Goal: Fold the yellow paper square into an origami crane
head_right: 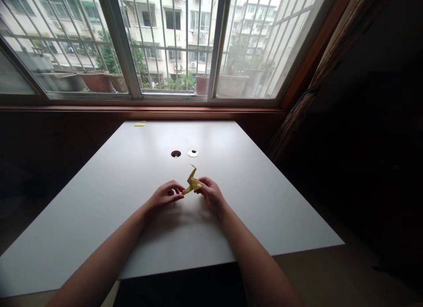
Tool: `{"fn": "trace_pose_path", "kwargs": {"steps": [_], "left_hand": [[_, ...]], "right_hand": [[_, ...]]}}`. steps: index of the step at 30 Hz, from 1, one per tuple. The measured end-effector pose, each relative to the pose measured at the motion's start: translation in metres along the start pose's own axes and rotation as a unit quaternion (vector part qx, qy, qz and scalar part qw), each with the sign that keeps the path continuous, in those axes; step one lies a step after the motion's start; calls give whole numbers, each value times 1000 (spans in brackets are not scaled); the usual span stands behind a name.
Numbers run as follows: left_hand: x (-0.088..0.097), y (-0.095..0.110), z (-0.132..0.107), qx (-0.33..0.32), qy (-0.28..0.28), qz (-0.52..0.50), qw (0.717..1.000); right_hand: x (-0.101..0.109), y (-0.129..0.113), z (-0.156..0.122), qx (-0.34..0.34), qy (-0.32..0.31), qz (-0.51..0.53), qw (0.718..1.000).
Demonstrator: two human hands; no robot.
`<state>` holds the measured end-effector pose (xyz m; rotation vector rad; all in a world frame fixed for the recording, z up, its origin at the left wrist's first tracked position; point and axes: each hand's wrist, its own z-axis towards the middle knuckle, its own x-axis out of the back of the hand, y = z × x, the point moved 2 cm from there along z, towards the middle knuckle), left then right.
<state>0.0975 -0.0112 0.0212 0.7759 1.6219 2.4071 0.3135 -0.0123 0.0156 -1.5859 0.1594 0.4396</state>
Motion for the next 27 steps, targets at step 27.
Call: {"fn": "trace_pose_path", "kwargs": {"steps": [27], "left_hand": [[0,1,-2,-42,44,98,993]], "right_hand": [[-1,-6,-9,-25,-35,15,999]]}}
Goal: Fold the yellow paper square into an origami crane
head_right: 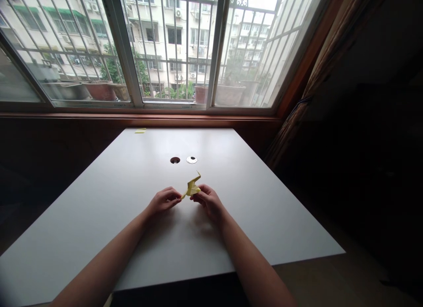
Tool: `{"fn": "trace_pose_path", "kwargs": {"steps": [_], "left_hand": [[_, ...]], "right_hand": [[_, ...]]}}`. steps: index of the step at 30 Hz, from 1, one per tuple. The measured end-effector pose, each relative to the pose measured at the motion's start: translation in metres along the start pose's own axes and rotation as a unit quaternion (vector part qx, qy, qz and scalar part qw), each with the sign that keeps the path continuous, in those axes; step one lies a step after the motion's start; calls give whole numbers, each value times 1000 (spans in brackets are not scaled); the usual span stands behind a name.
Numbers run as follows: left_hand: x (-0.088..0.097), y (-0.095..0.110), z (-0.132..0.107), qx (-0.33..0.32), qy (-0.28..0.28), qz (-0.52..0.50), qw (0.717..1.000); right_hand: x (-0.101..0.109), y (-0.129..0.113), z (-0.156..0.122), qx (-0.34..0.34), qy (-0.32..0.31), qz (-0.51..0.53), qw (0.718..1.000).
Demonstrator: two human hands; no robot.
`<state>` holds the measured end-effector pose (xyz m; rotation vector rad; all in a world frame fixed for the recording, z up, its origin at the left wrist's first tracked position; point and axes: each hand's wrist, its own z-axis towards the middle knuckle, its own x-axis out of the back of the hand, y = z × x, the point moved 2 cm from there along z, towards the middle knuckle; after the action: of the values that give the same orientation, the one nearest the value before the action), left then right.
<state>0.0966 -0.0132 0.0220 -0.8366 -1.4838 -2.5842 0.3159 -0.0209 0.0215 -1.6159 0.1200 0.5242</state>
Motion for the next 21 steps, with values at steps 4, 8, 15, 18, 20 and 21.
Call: {"fn": "trace_pose_path", "kwargs": {"steps": [4,8,15,18,20,21], "left_hand": [[-1,-1,0,-1,-6,-7,1000],[-1,1,0,-8,-4,-43,999],[1,10,-1,12,21,-25,999],[-2,8,1,4,8,-4,1000],[-4,4,2,-1,-4,16,1000],[-5,2,2,-4,-6,29,1000]], "right_hand": [[2,3,1,9,12,1,1000],[10,2,-3,26,41,-8,999],[53,-22,-47,77,138,15,987],[83,-33,-100,106,200,37,973],[110,-38,-150,133,260,49,955],[124,-40,-181,150,300,48,941]]}}
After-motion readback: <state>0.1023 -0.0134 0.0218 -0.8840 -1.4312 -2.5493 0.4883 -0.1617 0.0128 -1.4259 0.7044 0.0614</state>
